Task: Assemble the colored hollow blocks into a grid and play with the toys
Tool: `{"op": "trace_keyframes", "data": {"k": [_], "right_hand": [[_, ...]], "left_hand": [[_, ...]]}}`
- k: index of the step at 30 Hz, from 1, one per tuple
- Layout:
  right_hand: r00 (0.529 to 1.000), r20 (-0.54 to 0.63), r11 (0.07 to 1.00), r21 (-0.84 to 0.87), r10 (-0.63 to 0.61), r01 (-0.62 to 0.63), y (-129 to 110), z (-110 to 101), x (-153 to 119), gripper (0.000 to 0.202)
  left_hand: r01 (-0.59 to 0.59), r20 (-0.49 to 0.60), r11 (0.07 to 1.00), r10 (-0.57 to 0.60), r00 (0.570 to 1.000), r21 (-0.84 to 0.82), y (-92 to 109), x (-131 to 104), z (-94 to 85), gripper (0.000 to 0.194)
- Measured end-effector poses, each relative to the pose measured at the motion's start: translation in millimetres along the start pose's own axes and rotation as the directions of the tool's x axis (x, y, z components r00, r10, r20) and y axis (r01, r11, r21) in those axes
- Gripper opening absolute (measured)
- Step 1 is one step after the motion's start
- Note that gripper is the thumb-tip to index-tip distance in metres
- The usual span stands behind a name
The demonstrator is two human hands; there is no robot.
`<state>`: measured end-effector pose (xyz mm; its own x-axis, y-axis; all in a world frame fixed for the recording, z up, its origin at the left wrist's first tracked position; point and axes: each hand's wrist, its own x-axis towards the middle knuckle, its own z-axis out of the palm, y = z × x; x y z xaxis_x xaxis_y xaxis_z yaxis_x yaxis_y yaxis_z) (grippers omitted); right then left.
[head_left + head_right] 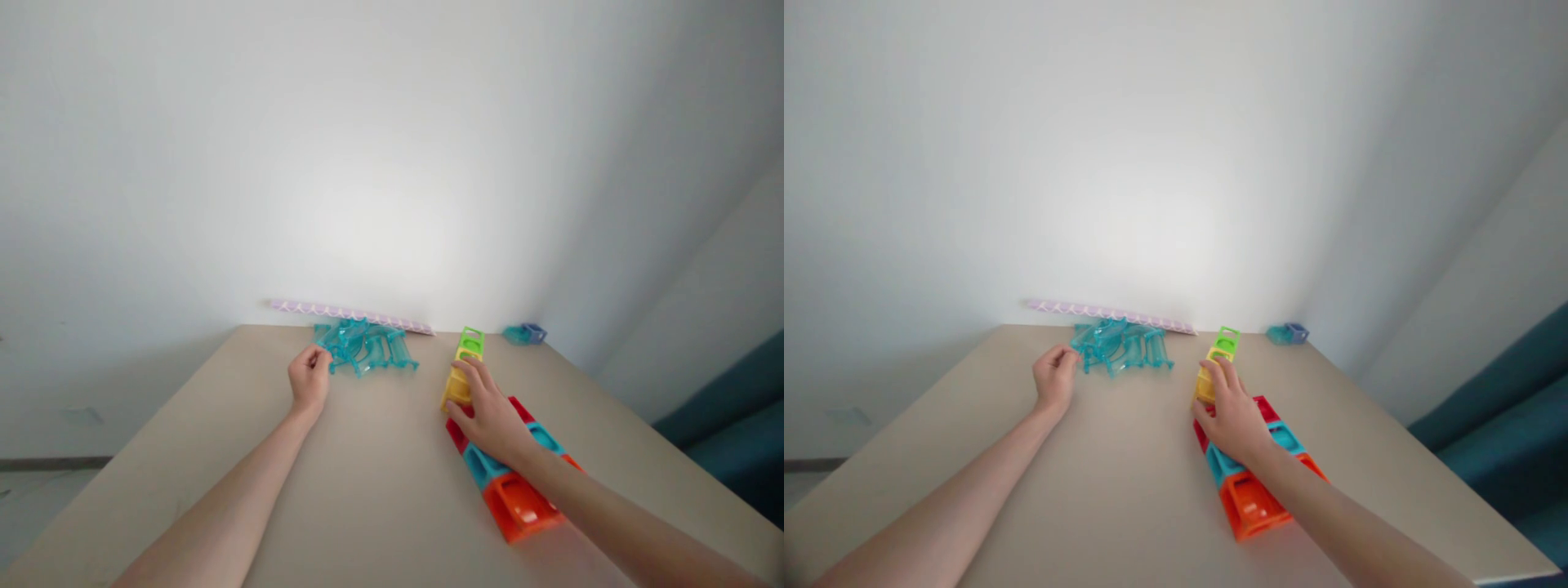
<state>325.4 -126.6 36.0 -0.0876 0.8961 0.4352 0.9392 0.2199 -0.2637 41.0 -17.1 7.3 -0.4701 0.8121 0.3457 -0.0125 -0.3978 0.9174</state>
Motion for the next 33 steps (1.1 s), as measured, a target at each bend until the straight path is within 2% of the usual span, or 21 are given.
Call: {"op": "trace_keyframes", "data": {"k": [2, 4, 5, 7, 8, 9, 10, 12, 14, 18, 21, 24, 26, 31, 33], "right_hand": [[0.998, 0.038, 0.998, 0.027, -0.049, 0.048, -2.1, -8.5, -16.3, 0.052], [0.993, 0.073, 0.996, 0.029, -0.091, 0.09, -6.0, -15.4, -29.9, 0.052], [0.99, 0.09, 0.994, 0.025, -0.106, 0.105, -8.5, -18.0, -35.1, 0.052], [0.983, 0.128, 0.991, 0.018, -0.134, 0.133, -14.0, -22.0, -41.6, 0.051], [0.977, 0.149, 0.988, 0.023, -0.151, 0.15, -16.6, -23.5, -43.2, 0.052], [0.972, 0.165, 0.986, 0.03, -0.168, 0.165, -18.5, -25.0, -43.9, 0.054], [0.969, 0.172, 0.985, 0.035, -0.175, 0.172, -19.6, -26.4, -44.2, 0.056], [0.972, 0.168, 0.987, 0.027, -0.163, 0.161, -17.5, -29.8, -44.7, 0.061], [0.981, 0.163, 0.994, -0.009, -0.104, 0.107, -9.2, -33.7, -46.0, 0.064], [0.97, 0.239, 0.999, -0.038, 0.033, -0.025, 12.6, -40.4, -48.7, 0.068], [0.951, 0.307, 0.999, 0.0, -0.034, 0.036, 14.7, -42.6, -45.4, 0.07], [0.927, 0.347, 0.99, 0.055, -0.141, 0.13, 2.6, -42.3, -38.7, 0.072], [0.909, 0.383, 0.987, 0.076, -0.163, 0.144, -7.5, -41.1, -34.6, 0.071], [0.886, 0.425, 0.982, 0.097, -0.185, 0.159, -30.1, -34.3, -30.3, 0.072], [0.892, 0.41, 0.982, 0.084, -0.188, 0.169, -36.2, -32.7, -32.5, 0.073]], "left_hand": [[-0.027, 0.147, 1.0, 0.028, 0.989, -0.006, 5.1, -9.8, 2.2, 0.016], [-0.013, 0.341, 1.0, 0.019, 0.94, -0.022, 10.4, -22.2, 6.0, 0.016], [0.021, 0.46, 0.999, -0.004, 0.888, -0.031, 13.0, -28.9, 8.3, 0.019], [0.147, 0.738, 0.989, -0.075, 0.671, -0.034, 17.0, -41.9, 12.7, 0.04], [0.19, 0.818, 0.981, -0.093, 0.567, -0.021, 18.3, -47.5, 14.4, 0.049], [0.215, 0.869, 0.977, -0.097, 0.485, -0.011, 18.9, -52.2, 15.7, 0.054], [0.219, 0.895, 0.976, -0.092, 0.437, -0.006, 18.9, -55.8, 16.4, 0.057], [0.202, 0.922, 0.979, -0.072, 0.38, -0.007, 17.6, -59.5, 16.4, 0.06], [0.191, 0.936, 0.982, -0.061, 0.348, -0.007, 15.3, -59.7, 15.2, 0.06], [0.168, 0.938, 0.986, -0.049, 0.343, -0.01, 12.0, -59.7, 14.6, 0.063], [0.174, 0.945, 0.985, -0.039, 0.326, -0.02, 12.7, -65.2, 17.9, 0.072], [0.223, 0.957, 0.974, -0.028, 0.288, -0.039, 16.6, -72.7, 21.7, 0.079], [0.232, 0.961, 0.972, -0.04, 0.275, -0.026, 20.8, -76.4, 23.3, 0.08], [0.071, 0.937, 0.996, 0.02, 0.349, -0.047, 31.5, -80.4, 24.6, 0.066], [0.028, 0.932, 0.998, 0.034, 0.362, -0.047, 33.5, -80.0, 23.8, 0.058]]}}
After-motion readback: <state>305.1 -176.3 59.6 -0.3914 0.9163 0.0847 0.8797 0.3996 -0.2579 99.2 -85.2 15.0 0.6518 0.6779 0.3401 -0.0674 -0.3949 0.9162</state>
